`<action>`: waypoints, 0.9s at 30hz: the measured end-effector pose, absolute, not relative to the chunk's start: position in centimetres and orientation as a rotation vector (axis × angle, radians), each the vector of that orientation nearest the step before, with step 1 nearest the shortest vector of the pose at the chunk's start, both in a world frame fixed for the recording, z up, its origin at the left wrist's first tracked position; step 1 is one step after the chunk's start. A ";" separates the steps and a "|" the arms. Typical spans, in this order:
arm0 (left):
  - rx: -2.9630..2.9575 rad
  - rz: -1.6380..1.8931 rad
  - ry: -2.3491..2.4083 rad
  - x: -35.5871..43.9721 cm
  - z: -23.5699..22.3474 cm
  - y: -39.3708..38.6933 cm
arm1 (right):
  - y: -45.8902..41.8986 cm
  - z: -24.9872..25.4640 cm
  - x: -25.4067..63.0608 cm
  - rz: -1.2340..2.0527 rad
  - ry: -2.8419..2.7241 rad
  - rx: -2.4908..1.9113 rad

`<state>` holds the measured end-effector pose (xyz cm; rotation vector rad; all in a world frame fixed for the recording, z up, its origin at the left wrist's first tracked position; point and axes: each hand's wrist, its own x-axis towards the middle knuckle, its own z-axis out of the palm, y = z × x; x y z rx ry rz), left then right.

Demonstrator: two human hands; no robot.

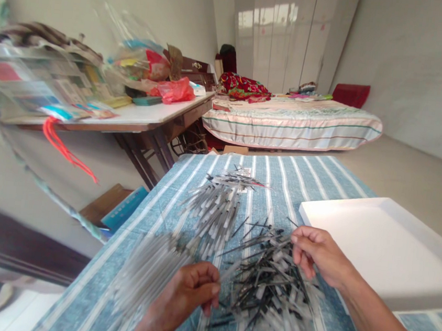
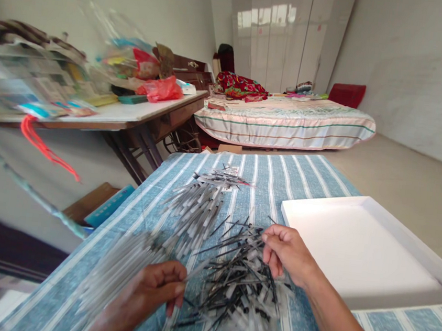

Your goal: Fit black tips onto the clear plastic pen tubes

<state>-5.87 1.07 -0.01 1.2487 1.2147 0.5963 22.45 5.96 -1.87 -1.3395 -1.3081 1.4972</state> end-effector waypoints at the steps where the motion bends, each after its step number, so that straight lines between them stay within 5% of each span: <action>1: 1.251 0.603 1.232 -6.2 0.2 1.0 | 6.0 -1.9 22.5 1.466 -1.308 -1.369; 10: 0.721 1.268 0.991 -3.3 0.6 1.2 | 5.1 -1.3 21.2 1.225 -1.498 -1.501; 16: 0.540 1.403 0.792 1.8 1.5 0.9 | 0.9 0.4 16.1 1.307 -1.890 -1.142; 27: 0.377 1.608 0.823 4.5 2.6 0.9 | -0.4 1.2 13.9 1.403 -1.831 -1.183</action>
